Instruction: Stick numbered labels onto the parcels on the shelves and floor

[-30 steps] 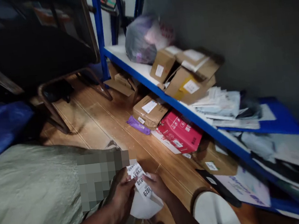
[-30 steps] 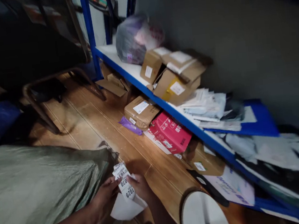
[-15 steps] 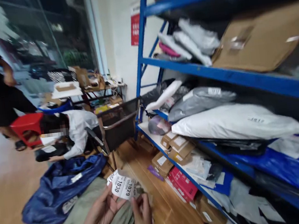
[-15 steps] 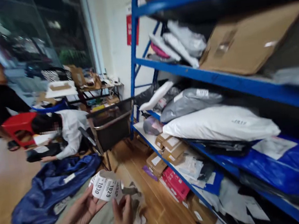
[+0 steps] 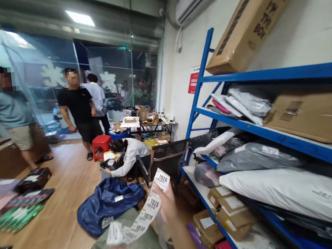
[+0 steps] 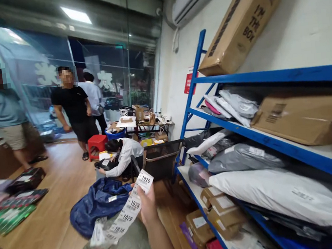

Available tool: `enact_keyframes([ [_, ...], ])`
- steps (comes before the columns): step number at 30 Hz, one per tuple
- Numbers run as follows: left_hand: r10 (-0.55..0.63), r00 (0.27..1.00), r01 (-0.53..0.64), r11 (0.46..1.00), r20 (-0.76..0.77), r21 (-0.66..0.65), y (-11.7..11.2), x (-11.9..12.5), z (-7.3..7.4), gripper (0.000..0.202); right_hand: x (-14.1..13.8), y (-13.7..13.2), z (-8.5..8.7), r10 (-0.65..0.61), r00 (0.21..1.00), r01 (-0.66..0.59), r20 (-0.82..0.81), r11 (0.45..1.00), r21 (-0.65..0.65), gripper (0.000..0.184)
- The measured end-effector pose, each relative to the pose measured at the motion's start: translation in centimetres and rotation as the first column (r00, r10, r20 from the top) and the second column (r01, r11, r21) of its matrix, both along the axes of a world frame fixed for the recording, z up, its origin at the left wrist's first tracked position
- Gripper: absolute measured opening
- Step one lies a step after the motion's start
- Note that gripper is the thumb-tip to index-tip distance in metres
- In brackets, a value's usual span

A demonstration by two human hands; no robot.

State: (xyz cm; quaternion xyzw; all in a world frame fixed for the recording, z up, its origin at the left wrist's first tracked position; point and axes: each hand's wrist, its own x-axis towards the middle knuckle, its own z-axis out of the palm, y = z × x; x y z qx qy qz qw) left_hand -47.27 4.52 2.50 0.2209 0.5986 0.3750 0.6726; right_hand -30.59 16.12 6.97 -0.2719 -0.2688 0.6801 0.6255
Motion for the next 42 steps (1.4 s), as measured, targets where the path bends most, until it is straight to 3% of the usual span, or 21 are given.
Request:
enact_keyframes([
  [2, -0.057, 0.971, 0.093, 0.985, -0.23, 0.148, -1.0, -0.3, 0.5, 0.04, 0.7, -1.0, 0.5, 0.113, 0.989, -0.121, 0.092, 0.989, 0.08, 0.06],
  [4, 0.086, 0.943, 0.027, 0.943, -0.322, 0.332, -1.0, 0.2, 2.1, 0.046, 1.2, -2.1, 0.7, 0.239, 0.953, -0.266, 0.185, 0.954, 0.135, 0.058],
  [7, 0.284, 0.943, -0.168, 0.855, -0.173, 0.49, -0.4, 2.3, 5.2, 0.067, 1.4, -3.7, 0.6, 0.424, 0.858, -0.486, 0.289, 0.854, 0.188, 0.059],
  [11, 0.31, 0.945, -0.314, 0.772, 0.104, 0.552, -0.3, 4.6, 7.7, 0.063, 0.4, -5.5, -0.4, 0.568, 0.741, -0.653, 0.357, 0.734, 0.187, 0.065],
  [18, 0.635, 0.772, -0.506, 0.632, -0.017, 0.587, -4.3, 2.3, 7.3, 0.04, -3.4, -7.9, -2.7, 0.642, 0.641, -0.753, 0.421, 0.631, 0.185, 0.069],
  [21, 0.716, 0.694, -0.524, 0.573, -0.073, 0.63, -6.5, 0.8, 6.6, 0.034, -5.7, -8.3, -4.1, 0.633, 0.625, -0.756, 0.458, 0.637, 0.151, 0.067],
  [24, 0.744, 0.635, -0.465, 0.583, -0.208, 0.666, -8.9, -0.8, 5.3, 0.031, -8.6, -8.6, -5.6, 0.598, 0.593, -0.756, 0.54, 0.644, 0.117, 0.058],
  [26, 0.765, 0.574, -0.446, 0.592, -0.293, 0.672, -10.7, -2.2, 4.4, 0.03, -10.7, -9.2, -6.1, 0.61, 0.527, -0.795, 0.592, 0.6, 0.09, 0.057],
  [29, 0.818, 0.477, -0.485, 0.551, -0.322, 0.679, -13.5, -5.4, 3.5, 0.032, -14.5, -10.4, -5.9, 0.69, 0.437, -0.854, 0.577, 0.521, 0.024, 0.068],
  [32, 0.846, 0.435, -0.533, 0.518, -0.308, 0.669, -15.9, -9.7, 3.6, 0.036, -19.7, -11.6, -5.2, 0.666, 0.515, -0.829, 0.539, 0.547, 0.116, 0.065],
  [34, 0.858, 0.428, -0.567, 0.5, -0.285, 0.654, -17.1, -13.3, 3.7, 0.038, -24.2, -12.5, -4.7, 0.591, 0.555, -0.818, 0.585, 0.515, 0.255, 0.051],
  [37, 0.878, 0.41, -0.61, 0.466, -0.247, 0.641, -18.0, -20.0, 3.7, 0.041, -32.0, -13.9, -4.3, 0.551, 0.509, -0.858, 0.661, 0.388, 0.337, 0.043],
  [42, 0.9, 0.404, -0.705, 0.421, -0.165, 0.571, -18.1, -33.4, 4.8, 0.042, -45.6, -15.7, -2.9, 0.736, 0.402, -0.91, 0.544, 0.385, 0.152, 0.049],
])
